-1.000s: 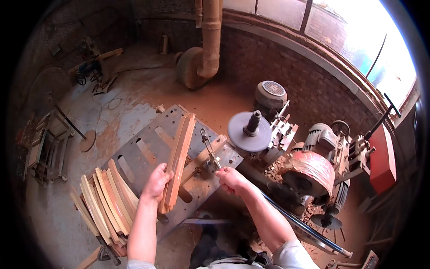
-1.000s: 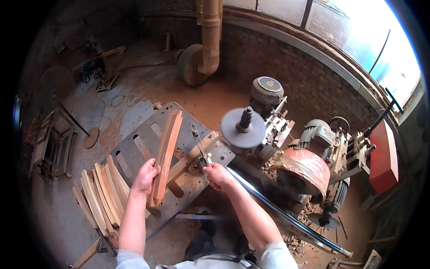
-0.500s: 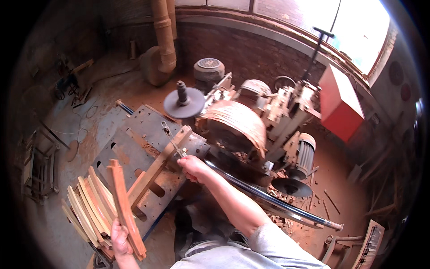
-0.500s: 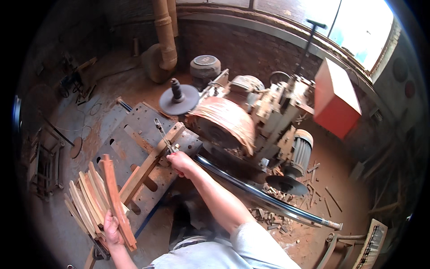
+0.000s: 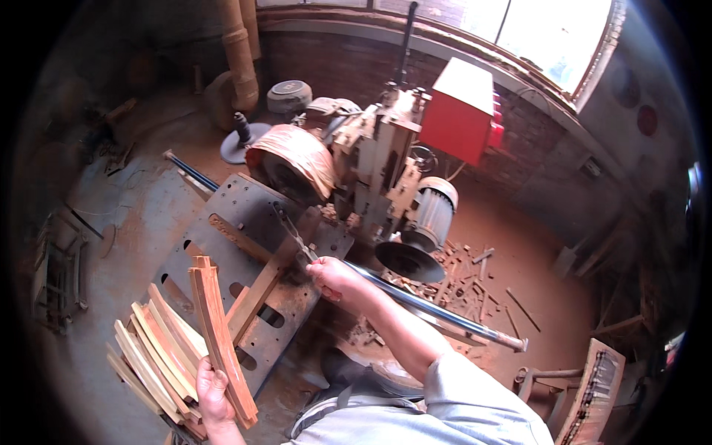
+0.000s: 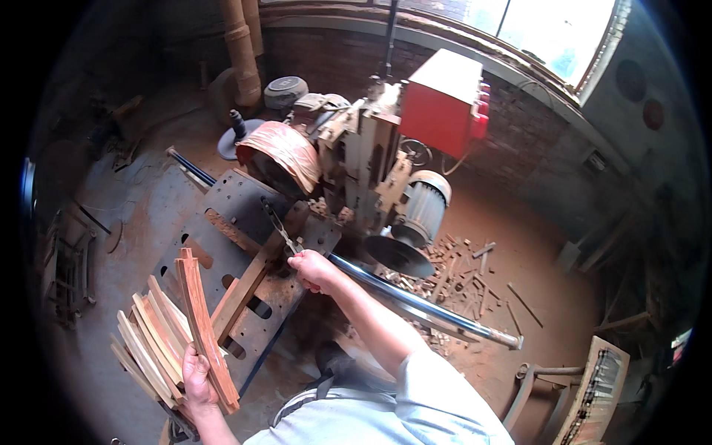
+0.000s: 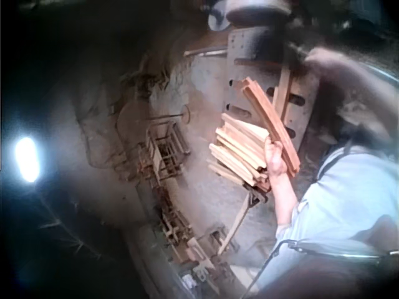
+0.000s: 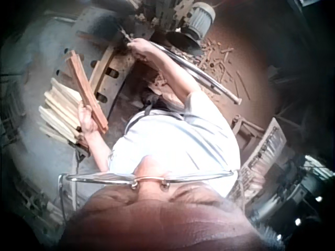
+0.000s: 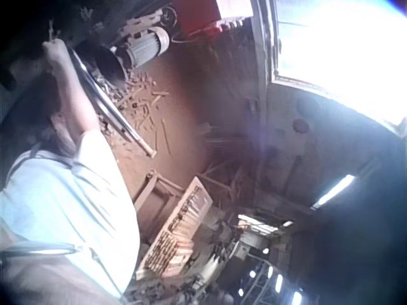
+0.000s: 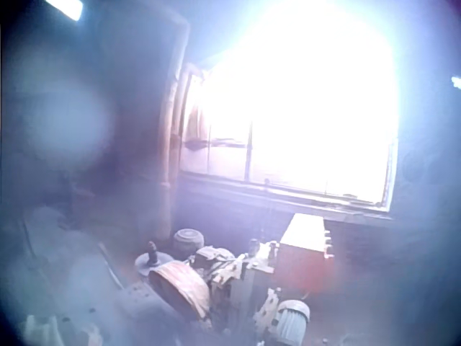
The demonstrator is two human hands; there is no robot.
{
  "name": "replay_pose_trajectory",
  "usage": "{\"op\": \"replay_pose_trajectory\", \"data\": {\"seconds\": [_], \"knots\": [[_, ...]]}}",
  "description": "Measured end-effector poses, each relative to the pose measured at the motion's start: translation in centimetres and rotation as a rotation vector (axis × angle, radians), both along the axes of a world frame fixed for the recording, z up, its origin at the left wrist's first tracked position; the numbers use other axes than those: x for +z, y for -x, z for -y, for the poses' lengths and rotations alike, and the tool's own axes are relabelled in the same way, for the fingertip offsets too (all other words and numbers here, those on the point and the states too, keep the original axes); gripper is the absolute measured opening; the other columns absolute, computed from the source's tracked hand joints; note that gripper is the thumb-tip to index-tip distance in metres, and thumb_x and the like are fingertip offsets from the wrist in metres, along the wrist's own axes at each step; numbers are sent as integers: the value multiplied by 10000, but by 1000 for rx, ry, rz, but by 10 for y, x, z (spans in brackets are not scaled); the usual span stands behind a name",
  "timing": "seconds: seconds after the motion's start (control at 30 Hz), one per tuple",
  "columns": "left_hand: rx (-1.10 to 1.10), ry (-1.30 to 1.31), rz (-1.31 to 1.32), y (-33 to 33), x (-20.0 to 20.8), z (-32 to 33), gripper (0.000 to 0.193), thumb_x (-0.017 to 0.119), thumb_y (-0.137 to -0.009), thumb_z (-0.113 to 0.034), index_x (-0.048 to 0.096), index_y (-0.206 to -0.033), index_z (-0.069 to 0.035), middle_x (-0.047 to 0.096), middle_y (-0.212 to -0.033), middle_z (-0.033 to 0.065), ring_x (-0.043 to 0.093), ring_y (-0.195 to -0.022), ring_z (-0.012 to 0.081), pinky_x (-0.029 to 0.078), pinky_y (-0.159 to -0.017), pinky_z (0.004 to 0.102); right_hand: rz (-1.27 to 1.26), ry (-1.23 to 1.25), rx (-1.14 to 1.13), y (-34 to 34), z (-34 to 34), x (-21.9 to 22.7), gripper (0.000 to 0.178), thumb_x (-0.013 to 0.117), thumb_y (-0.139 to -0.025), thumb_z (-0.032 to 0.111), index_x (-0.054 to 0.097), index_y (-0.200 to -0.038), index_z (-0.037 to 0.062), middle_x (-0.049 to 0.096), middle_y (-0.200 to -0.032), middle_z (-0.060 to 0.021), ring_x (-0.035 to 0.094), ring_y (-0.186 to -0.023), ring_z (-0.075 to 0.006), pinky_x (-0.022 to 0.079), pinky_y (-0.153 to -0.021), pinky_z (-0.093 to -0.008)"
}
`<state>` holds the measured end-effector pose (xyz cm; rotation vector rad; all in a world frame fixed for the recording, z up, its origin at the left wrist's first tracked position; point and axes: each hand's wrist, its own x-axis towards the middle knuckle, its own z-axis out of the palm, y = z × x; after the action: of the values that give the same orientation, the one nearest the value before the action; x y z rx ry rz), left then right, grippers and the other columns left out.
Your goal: The person picks up thin wooden strips from a pile and feeds them through a stationary spindle sander using a push block. After sanding, the person places the finished strips onto a separate workbench. The process is repeated for multiple pieces of wood.
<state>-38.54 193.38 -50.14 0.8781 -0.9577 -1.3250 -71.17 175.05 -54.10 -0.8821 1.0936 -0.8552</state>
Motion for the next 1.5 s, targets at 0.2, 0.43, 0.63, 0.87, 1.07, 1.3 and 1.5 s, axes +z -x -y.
{"op": "replay_pose_trajectory", "data": {"seconds": [0.2,0.43,0.63,0.87,1.07,1.3,1.5], "knots": [[-43,-68,-84,53,-33,-98,521,813,-858,-271,524,-1214,-24,661,-975,77,657,-831,167,561,-721,279,27,-74,17,81,-95,-14,136,553,-1030,271,507,-962,163,379,-618,70,311,-435,-57,221,-370,-236],[-27,-132,-31,107,-50,-194,496,804,-874,-277,530,-1201,-24,666,-1032,66,635,-892,140,520,-818,275,-34,-113,-43,157,-203,-6,146,573,-1026,254,494,-950,157,394,-638,68,335,-455,-48,230,-382,-229],[-45,-141,-15,162,-55,-245,484,803,-877,-294,525,-1174,-32,661,-1006,55,636,-867,125,537,-777,272,9,-124,-37,225,-273,-37,136,576,-1028,267,490,-1020,161,427,-633,54,353,-425,-56,246,-370,-243],[-25,-112,93,281,-59,-273,508,769,-896,-183,501,-1276,20,659,-1105,98,662,-947,171,561,-844,312,-66,-32,5,274,-343,-63,192,554,-1032,291,490,-1001,113,437,-622,28,358,-389,-79,262,-329,-271],[-251,-59,134,395,-76,-260,538,746,-912,-138,488,-1353,28,641,-1199,82,632,-1045,148,517,-938,302,-816,402,-109,332,-413,-76,356,551,-1000,369,570,-1131,39,648,-925,-197,645,-878,-374,524,-797,-461],[-464,111,561,563,-56,-269,279,614,-973,-94,565,-1234,-9,636,-1126,74,630,-981,159,533,-840,294,-290,707,-504,381,-503,-52,571,605,-981,322,446,-1380,-55,573,-1179,-265,616,-1077,-395,503,-922,-442],[-810,360,813,652,-97,-263,386,627,-969,-181,539,-1322,-52,664,-1025,94,644,-869,220,534,-788,309,31,481,-893,430,-529,-117,521,490,-1046,450,493,-1221,-41,563,-1054,-219,588,-1010,-334,460,-912,-423]]}}
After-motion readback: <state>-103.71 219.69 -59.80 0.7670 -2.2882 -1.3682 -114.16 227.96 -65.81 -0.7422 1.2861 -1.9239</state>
